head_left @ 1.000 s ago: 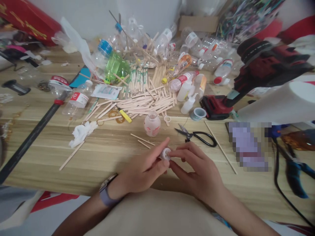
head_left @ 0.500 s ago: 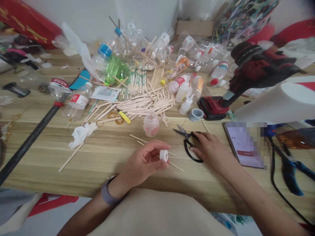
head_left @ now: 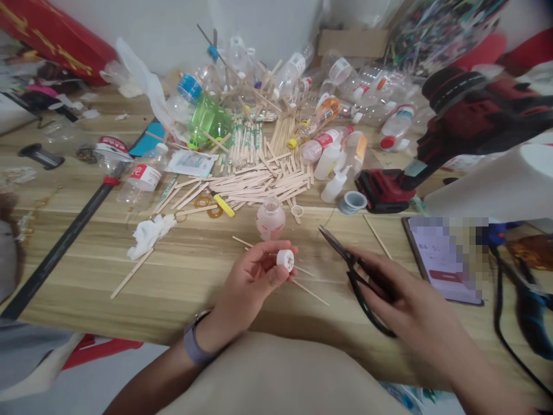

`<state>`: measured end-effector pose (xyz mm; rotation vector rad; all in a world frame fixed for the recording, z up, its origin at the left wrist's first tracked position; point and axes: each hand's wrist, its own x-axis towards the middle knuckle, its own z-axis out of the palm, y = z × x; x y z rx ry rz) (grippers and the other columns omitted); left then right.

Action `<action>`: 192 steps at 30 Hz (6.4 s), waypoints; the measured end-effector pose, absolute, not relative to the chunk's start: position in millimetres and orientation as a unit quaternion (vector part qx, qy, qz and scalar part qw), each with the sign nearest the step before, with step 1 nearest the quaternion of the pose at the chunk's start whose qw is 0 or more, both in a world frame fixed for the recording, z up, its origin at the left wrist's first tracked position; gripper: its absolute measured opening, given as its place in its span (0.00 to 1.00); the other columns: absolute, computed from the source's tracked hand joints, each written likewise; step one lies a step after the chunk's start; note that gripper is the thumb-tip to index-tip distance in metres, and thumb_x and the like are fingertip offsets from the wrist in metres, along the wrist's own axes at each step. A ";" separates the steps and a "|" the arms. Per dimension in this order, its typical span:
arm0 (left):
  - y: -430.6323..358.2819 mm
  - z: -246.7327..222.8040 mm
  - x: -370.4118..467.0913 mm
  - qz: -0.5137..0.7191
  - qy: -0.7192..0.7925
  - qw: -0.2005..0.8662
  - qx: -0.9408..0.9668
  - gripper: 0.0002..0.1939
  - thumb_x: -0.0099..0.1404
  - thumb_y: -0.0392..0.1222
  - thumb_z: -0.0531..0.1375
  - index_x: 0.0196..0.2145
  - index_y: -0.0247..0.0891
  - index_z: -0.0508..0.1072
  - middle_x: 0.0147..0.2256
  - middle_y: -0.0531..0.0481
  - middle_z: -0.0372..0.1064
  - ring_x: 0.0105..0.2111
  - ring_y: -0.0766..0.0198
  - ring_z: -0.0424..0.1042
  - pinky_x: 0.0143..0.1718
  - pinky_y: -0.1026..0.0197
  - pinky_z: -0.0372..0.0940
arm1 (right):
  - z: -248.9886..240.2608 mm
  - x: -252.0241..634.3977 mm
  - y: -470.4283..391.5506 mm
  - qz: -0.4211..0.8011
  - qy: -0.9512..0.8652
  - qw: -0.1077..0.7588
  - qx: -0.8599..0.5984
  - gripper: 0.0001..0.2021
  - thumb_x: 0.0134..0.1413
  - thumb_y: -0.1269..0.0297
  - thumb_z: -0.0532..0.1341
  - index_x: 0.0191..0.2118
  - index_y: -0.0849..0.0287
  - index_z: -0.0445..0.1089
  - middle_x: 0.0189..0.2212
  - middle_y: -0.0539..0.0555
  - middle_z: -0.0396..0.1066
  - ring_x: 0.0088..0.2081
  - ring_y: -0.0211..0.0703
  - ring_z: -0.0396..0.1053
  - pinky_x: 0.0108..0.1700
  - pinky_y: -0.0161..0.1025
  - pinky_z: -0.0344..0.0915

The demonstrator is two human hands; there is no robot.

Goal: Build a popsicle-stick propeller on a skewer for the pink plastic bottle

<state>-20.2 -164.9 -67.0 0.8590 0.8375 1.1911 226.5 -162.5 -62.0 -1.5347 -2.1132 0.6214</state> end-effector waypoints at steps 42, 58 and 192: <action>-172.6 -66.4 -33.9 0.488 0.380 0.062 0.784 0.20 0.61 0.26 0.61 0.48 0.42 0.68 0.43 0.45 0.72 0.48 0.59 0.73 0.50 0.57 0.70 | -11.7 186.6 -179.9 0.265 -0.800 0.152 -0.516 0.10 0.46 0.56 0.69 0.36 0.49 0.74 0.24 0.46 0.72 0.18 0.36 0.68 0.18 0.32 0.60; -174.5 -73.3 -32.0 0.525 0.380 0.053 0.760 0.22 0.57 0.24 0.64 0.47 0.39 0.70 0.41 0.46 0.72 0.46 0.59 0.74 0.48 0.58 0.71 | -19.3 183.4 -181.5 0.125 -0.862 0.151 -0.467 0.15 0.58 0.48 0.58 0.35 0.55 0.70 0.21 0.47 0.69 0.16 0.39 0.68 0.17 0.35 0.58; -174.9 -69.3 -104.0 0.357 0.685 0.382 0.508 0.13 0.64 0.44 0.55 0.40 0.37 0.76 0.21 0.55 0.66 0.22 0.65 0.67 0.26 0.64 0.62 | -95.3 162.9 -145.5 -0.065 -0.927 0.003 -0.369 0.08 0.54 0.80 0.55 0.30 0.60 0.66 0.28 0.57 0.68 0.31 0.49 0.64 0.33 0.42 0.56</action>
